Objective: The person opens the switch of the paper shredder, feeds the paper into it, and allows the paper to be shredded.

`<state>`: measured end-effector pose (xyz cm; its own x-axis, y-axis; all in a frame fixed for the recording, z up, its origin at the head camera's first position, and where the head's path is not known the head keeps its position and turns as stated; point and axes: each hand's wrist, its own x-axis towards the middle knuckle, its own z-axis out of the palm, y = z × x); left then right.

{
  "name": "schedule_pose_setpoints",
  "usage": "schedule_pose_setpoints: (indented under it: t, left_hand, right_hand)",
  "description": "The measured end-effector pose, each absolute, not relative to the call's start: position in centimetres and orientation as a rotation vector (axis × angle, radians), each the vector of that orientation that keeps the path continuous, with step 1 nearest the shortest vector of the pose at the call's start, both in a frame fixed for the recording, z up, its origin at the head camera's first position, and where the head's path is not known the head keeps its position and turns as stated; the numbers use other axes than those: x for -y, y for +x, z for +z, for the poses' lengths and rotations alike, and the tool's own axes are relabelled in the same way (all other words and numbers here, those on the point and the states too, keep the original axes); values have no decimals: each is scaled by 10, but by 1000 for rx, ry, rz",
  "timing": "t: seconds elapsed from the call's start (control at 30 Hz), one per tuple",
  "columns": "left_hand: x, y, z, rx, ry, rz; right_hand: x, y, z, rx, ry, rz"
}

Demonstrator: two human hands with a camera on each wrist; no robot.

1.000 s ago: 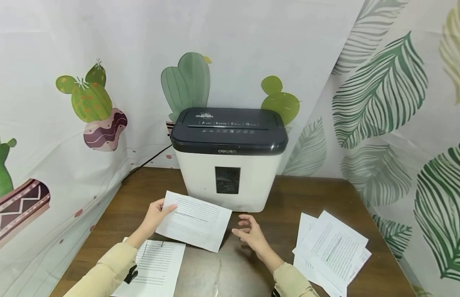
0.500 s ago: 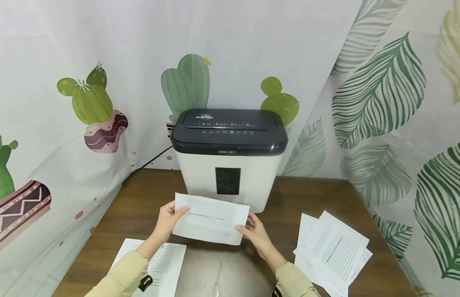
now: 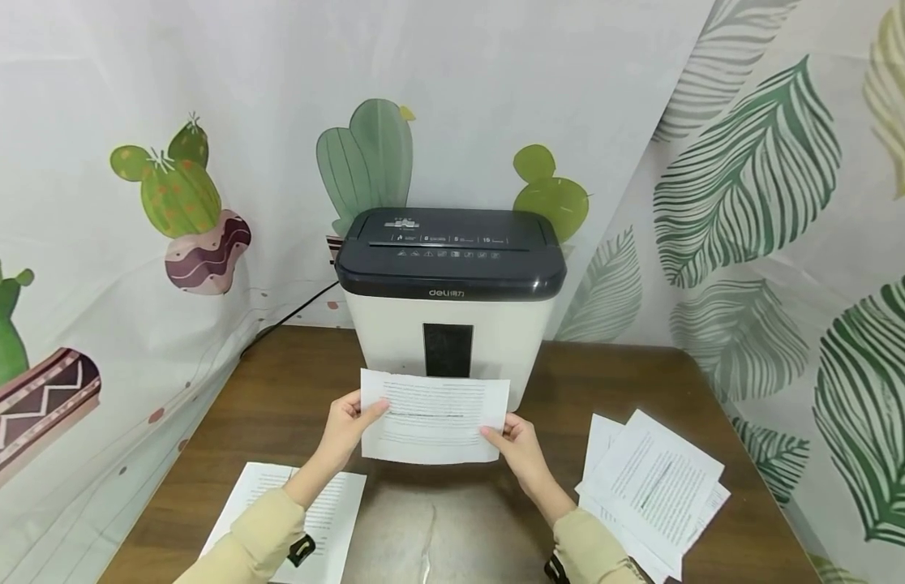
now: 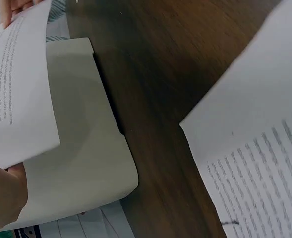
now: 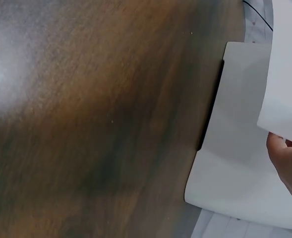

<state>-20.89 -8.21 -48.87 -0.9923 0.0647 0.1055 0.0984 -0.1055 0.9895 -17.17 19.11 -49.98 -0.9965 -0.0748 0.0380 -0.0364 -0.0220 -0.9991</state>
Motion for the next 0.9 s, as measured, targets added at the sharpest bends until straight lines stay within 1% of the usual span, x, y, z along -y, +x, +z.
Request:
schedule_pose_setpoints:
  t: [0.23, 0.53, 0.9]
  left_hand:
    - [85, -208, -488, 2232, -285, -2210]
    - [94, -214, -475, 2338, -526, -1993]
    - [104, -221, -442, 2413, -551, -1856]
  right_hand:
    - [-196, -172, -494, -2272, -130, -2290]
    - [-202, -174, -481, -2418, -294, -2183]
    - [-208, -179, -450, -2727, -328, -2008]
